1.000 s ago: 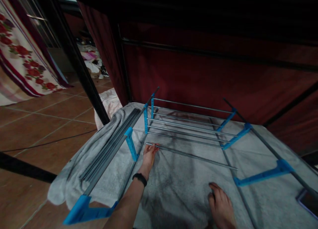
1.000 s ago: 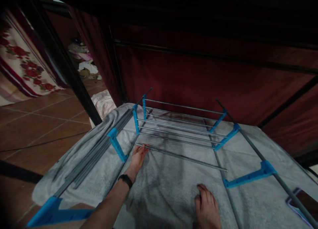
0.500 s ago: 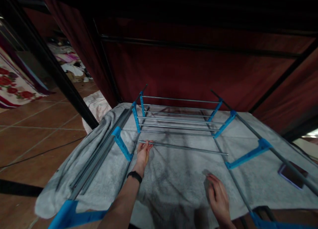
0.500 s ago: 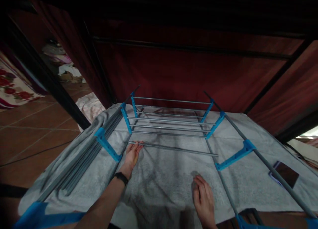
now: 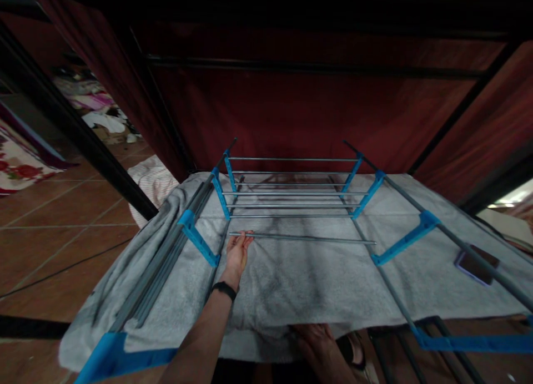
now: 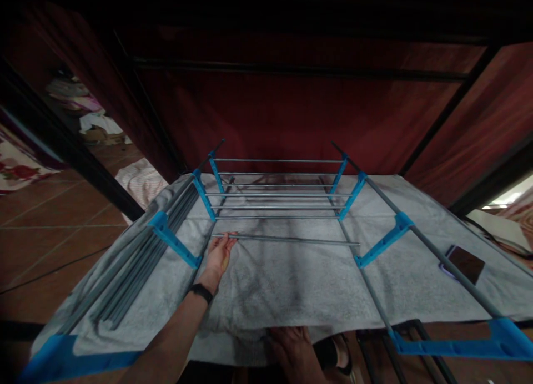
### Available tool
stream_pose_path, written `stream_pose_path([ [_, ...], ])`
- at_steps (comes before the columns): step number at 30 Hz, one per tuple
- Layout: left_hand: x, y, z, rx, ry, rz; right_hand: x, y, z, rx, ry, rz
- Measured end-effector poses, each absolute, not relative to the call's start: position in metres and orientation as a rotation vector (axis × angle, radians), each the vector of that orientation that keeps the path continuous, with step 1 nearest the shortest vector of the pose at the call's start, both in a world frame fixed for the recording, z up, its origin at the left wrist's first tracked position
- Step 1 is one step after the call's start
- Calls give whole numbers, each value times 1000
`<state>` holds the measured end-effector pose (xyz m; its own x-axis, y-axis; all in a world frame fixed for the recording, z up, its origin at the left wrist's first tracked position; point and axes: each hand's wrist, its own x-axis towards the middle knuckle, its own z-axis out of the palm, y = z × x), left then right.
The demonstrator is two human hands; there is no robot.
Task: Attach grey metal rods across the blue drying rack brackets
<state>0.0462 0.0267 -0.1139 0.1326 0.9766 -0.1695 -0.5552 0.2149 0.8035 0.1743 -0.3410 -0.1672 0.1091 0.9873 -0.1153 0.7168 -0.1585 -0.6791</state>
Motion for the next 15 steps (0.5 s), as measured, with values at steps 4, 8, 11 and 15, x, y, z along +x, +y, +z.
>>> stream_pose_path([
  [4, 47, 27, -112, 642, 796, 1228, 172, -347, -171, -1948, -1763, 750],
  [8, 48, 29, -111, 639, 808, 1241, 172, -338, -160, -1950, -1671, 785],
  [11, 48, 30, -112, 634, 804, 1251, 177, -332, -148, -1884, -1572, 930],
  [15, 48, 32, -113, 647, 803, 1242, 189, -330, -137, -1816, -1436, 1042],
])
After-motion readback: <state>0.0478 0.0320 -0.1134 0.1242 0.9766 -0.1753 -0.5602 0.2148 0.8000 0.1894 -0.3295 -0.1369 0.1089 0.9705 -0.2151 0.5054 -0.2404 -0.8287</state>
